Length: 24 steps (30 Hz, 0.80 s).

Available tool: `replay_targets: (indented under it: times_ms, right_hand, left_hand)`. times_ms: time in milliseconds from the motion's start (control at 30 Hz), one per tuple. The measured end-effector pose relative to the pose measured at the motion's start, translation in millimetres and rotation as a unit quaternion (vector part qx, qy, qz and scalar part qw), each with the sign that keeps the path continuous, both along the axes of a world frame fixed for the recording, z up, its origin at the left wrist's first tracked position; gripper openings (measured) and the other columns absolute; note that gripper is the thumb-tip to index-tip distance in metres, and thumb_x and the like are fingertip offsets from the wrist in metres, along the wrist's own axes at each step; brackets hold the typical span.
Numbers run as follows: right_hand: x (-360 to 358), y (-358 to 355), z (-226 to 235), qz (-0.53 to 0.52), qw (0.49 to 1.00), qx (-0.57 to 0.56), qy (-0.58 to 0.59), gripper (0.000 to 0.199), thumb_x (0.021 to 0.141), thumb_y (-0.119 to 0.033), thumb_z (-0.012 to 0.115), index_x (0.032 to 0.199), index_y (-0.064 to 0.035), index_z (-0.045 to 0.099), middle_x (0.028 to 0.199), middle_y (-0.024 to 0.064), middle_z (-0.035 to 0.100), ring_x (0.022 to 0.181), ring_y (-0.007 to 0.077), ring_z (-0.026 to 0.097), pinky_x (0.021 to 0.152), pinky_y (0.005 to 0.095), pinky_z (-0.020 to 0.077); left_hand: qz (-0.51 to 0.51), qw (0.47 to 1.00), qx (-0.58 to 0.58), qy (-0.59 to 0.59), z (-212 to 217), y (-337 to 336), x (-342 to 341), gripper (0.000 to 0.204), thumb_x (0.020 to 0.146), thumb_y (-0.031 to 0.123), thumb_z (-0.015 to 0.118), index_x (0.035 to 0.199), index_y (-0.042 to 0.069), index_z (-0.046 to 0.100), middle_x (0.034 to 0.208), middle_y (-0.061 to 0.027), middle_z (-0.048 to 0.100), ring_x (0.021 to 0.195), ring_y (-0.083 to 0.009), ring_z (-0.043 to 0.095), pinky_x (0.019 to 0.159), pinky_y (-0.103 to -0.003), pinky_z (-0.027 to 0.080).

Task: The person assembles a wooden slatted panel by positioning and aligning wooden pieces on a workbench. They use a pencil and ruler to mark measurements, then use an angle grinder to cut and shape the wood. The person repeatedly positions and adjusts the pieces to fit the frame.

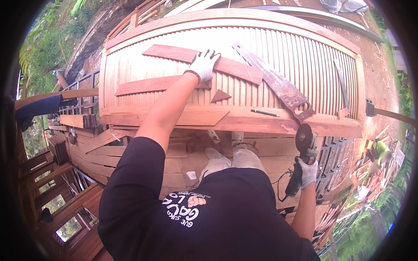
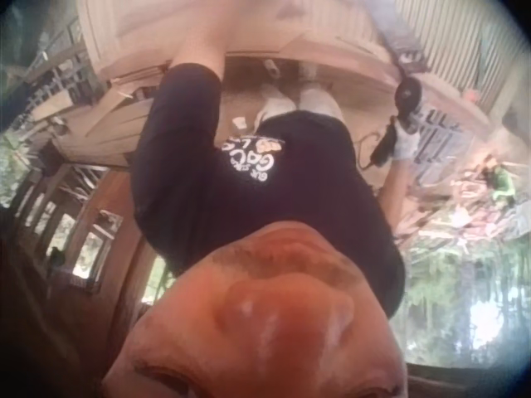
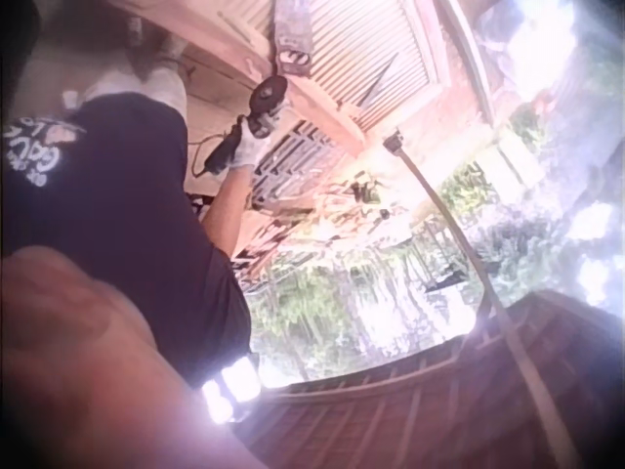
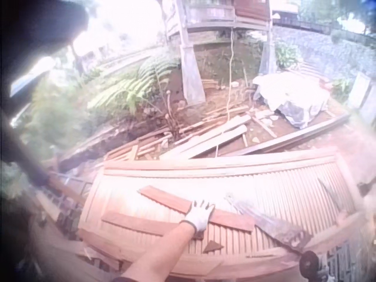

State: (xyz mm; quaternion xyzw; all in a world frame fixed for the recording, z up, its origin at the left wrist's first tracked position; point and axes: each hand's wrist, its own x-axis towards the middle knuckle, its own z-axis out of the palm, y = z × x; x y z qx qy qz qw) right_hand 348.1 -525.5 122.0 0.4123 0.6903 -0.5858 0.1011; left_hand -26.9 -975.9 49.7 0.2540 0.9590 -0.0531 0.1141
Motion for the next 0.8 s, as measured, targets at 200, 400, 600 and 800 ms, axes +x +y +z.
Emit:
replay_targets:
  times_ms: [200, 400, 600, 800]
  right_hand:
    - [23, 22, -16, 0.004, 0.997, 0.068, 0.027, 0.036, 0.080, 0.006, 0.080, 0.109, -0.0024, 0.059, 0.081, 0.0123, 0.070, 0.059, 0.0245, 0.070, 0.052, 0.0367, 0.0603]
    - [0, -7, 2, 0.012, 1.000, 0.001, 0.005, 0.036, 0.078, 0.002, 0.083, 0.107, -0.0018, 0.063, 0.088, 0.0085, 0.070, 0.064, 0.0176, 0.068, 0.056, 0.0310, 0.0574]
    - [-16, -24, 26, 0.028, 1.000, -0.006, 0.007, 0.035, 0.080, 0.004, 0.080, 0.107, -0.0016, 0.059, 0.082, 0.0104, 0.069, 0.059, 0.0202, 0.068, 0.051, 0.0318, 0.0570]
    - [-41, -56, 29, 0.088, 0.996, -0.024, 0.014, 0.034, 0.081, 0.003, 0.081, 0.106, -0.0023, 0.059, 0.082, 0.0101, 0.070, 0.060, 0.0199, 0.068, 0.052, 0.0325, 0.0574]
  left_hand:
    - [-0.060, 0.996, -0.056, -0.037, 22, 31, -26, 0.076, 0.080, 0.025, 0.074, 0.149, 0.016, 0.045, 0.151, -0.0130, 0.046, 0.141, -0.0311, 0.042, 0.117, -0.050, 0.031]
    - [-0.117, 0.991, 0.032, 0.050, 3, -26, -12, 0.041, 0.087, 0.014, 0.062, 0.128, 0.015, 0.064, 0.124, -0.0132, 0.068, 0.120, -0.0296, 0.063, 0.100, -0.044, 0.050]
    - [0.004, 0.999, -0.043, -0.011, 152, -42, 22, 0.037, 0.093, 0.005, 0.054, 0.128, 0.011, 0.065, 0.124, -0.0138, 0.067, 0.118, -0.0285, 0.064, 0.101, -0.041, 0.051]
    - [0.019, 0.985, -0.100, -0.138, 148, -108, 115, 0.033, 0.091, 0.008, 0.058, 0.124, 0.009, 0.063, 0.115, -0.0157, 0.071, 0.113, -0.0301, 0.067, 0.098, -0.042, 0.053]
